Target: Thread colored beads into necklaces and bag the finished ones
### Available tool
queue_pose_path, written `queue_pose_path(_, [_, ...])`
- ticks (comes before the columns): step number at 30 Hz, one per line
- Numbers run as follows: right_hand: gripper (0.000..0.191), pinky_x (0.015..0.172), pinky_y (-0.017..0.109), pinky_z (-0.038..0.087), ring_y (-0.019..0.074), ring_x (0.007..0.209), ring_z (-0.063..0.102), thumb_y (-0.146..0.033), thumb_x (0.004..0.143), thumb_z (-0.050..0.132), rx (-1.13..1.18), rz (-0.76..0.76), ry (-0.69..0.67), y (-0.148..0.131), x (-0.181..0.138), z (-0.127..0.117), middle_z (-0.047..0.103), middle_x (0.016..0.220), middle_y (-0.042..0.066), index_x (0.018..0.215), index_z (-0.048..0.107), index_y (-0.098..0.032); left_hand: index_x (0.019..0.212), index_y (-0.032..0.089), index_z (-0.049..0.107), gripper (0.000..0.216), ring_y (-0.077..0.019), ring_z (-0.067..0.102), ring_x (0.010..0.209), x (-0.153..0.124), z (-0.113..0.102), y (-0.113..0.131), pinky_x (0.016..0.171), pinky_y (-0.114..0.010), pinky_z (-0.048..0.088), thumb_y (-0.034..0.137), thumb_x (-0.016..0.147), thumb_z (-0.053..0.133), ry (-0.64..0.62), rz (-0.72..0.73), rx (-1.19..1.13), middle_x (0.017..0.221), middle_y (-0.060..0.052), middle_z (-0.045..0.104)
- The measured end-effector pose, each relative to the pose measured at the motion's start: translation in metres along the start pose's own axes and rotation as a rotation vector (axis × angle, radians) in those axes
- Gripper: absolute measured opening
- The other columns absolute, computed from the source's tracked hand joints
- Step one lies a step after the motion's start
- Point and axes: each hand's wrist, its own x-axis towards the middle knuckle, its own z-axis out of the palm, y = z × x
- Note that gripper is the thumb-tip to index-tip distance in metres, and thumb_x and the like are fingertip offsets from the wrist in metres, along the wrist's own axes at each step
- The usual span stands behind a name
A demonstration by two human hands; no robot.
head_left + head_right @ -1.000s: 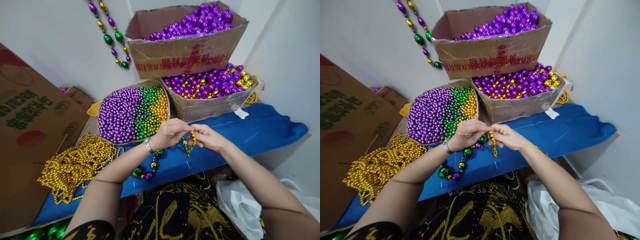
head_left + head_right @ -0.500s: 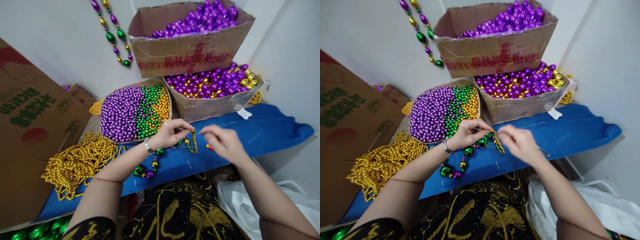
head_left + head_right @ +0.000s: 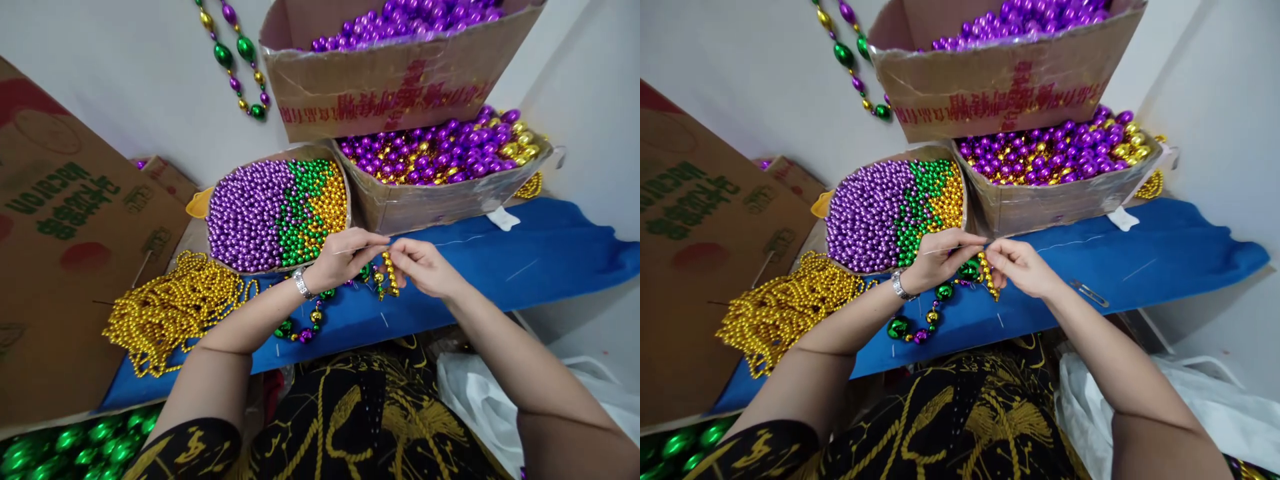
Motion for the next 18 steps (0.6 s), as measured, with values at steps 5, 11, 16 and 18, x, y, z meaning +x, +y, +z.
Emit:
queue_pose_path(5, [0.033,0.040,0.018,0.041,0.0056,0.043,0.052,-0.051,0.086,0.066,0.049,-0.004,0.113,0.006,-0.007,0.000,0.059,0.058,-0.004,0.085,0.059,-0.019,0.083,0.020,0.069,0.014,-0.0151,0.063,0.076,-0.013,-0.008,-0.011,0.073,-0.031,0.050,0.030,0.090,0.062,-0.010,-0.172,0.093,0.081,-0.005,0.071])
queue_pose_path(11, [0.032,0.043,0.020,0.036,0.0065,0.047,0.047,-0.050,0.086,0.066,-0.001,0.062,0.086,0.039,-0.017,-0.003,0.056,0.057,-0.004,0.081,0.062,-0.019,0.075,0.017,0.056,0.026,-0.0109,0.061,0.074,-0.031,-0.010,0.007,0.058,-0.022,0.045,0.038,0.090,0.059,0.227,-0.780,-0.807,0.092,-0.006,0.069])
queue_pose_path(16, [0.035,0.041,0.022,0.025,0.0051,0.050,0.035,-0.054,0.082,0.066,0.358,-0.091,0.236,0.019,-0.004,0.006,0.065,0.112,0.000,0.076,0.049,-0.023,0.076,0.018,0.054,0.027,-0.0135,0.066,0.086,-0.019,0.001,0.019,0.058,-0.018,0.047,0.037,0.081,0.073,0.425,-0.748,-1.232,0.078,-0.001,0.064])
queue_pose_path(18, [0.034,0.041,0.023,0.020,0.0059,0.047,0.026,-0.054,0.086,0.060,0.419,-0.148,0.242,-0.006,0.006,0.009,0.065,0.104,-0.003,0.077,0.045,-0.024,0.077,0.018,0.053,0.028,-0.0111,0.065,0.077,-0.006,-0.001,0.019,0.053,-0.017,0.046,0.037,0.080,0.074,0.391,-0.715,-1.257,0.073,0.001,0.059])
